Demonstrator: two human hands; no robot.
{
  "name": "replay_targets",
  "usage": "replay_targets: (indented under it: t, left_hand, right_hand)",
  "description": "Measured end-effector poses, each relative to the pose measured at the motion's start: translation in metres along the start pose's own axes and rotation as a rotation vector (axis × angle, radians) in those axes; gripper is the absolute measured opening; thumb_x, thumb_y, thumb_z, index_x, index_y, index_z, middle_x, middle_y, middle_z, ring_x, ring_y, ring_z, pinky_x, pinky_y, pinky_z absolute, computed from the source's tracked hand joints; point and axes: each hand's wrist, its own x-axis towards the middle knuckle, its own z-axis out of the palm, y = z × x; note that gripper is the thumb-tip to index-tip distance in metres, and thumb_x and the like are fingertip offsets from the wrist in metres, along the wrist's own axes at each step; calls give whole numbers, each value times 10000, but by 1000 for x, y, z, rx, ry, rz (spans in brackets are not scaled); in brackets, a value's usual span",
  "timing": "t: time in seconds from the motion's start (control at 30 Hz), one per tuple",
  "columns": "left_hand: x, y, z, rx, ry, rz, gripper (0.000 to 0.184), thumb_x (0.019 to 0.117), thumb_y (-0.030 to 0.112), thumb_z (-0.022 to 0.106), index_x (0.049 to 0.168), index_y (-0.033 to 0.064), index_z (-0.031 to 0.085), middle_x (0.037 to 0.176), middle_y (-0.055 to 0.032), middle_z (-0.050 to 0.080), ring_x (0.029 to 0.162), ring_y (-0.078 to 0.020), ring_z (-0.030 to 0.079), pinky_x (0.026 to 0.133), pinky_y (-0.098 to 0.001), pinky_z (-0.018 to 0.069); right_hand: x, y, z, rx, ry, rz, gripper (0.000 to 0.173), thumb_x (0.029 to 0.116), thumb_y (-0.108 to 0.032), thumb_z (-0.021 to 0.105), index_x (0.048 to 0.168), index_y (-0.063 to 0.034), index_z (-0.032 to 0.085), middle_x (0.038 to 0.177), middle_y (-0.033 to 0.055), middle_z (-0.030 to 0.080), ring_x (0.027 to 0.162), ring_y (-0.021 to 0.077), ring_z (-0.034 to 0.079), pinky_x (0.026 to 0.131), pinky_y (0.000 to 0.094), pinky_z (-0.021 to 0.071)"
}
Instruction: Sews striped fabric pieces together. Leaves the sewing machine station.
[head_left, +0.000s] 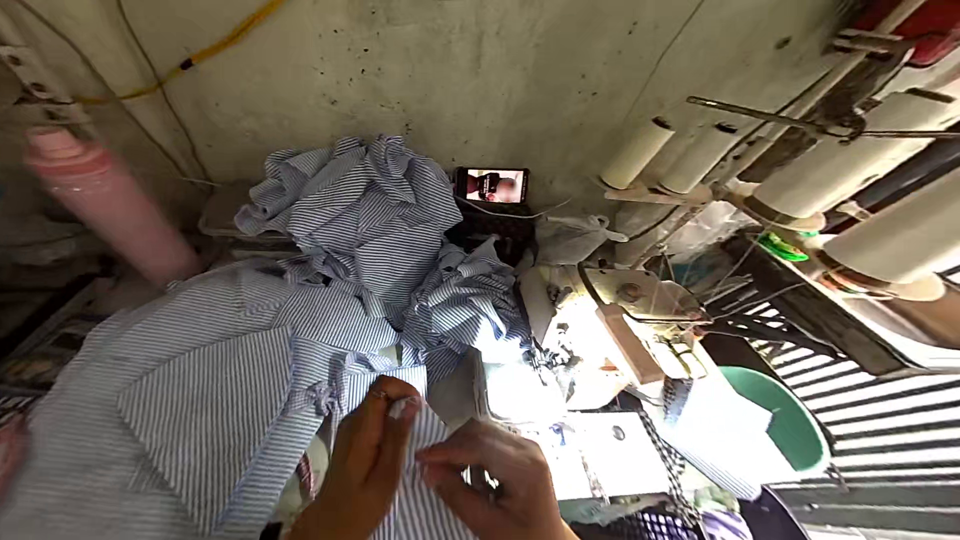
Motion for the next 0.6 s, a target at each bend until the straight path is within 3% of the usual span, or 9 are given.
replay_targets:
  t: [0.07,0.13,0.23,0.3,0.47,0.6]
  left_hand:
    - [-6,-4,20,-93,-4,-38,341,1103,369,384,1020,116,596,890,70,615,842,108,580,773,-76,478]
    - [-10,-6,30,-207,3,-116,241,1075,293,493,1036,145,680,957,106,694,891,85,631,795,-99,519]
    - [-13,-3,37,-314,38,-265,106,988,204,636,1025,165,726,916,150,724,782,88,638,688,-97,527]
    - [-14,-6,38,-301,19,-289,145,1000,249,630,993,147,733,872,138,715,747,83,630,676,-102,528]
    - [-14,-4,37,-225,-83,-270,246,1050,254,531,1003,113,727,980,87,735,924,51,668,820,-134,547]
    - [-13,-2,37,-200,-61,-321,180,989,251,635,983,105,739,894,99,730,775,67,658,689,-107,545]
  right_hand:
    - [-8,15,-4,-70,76,81,98,921,-84,705,970,-8,744,842,54,701,734,-21,619,660,85,500]
    - [-16,27,-10,-97,129,160,121,927,-142,717,934,-23,737,829,21,691,732,-46,608,657,77,493]
    - [-24,35,-17,-108,180,238,163,935,-181,716,903,-24,739,831,5,692,729,-61,608,648,73,495]
    - [-26,37,-19,-104,210,249,152,925,-174,719,895,-26,740,832,0,684,722,-67,601,634,67,491]
    - [-26,38,-22,-92,248,233,130,890,-171,757,881,-42,750,843,-5,675,704,-65,578,603,65,470]
    - [-22,37,-25,-122,259,203,118,878,-177,771,879,-59,762,851,-9,673,702,-76,567,590,52,454]
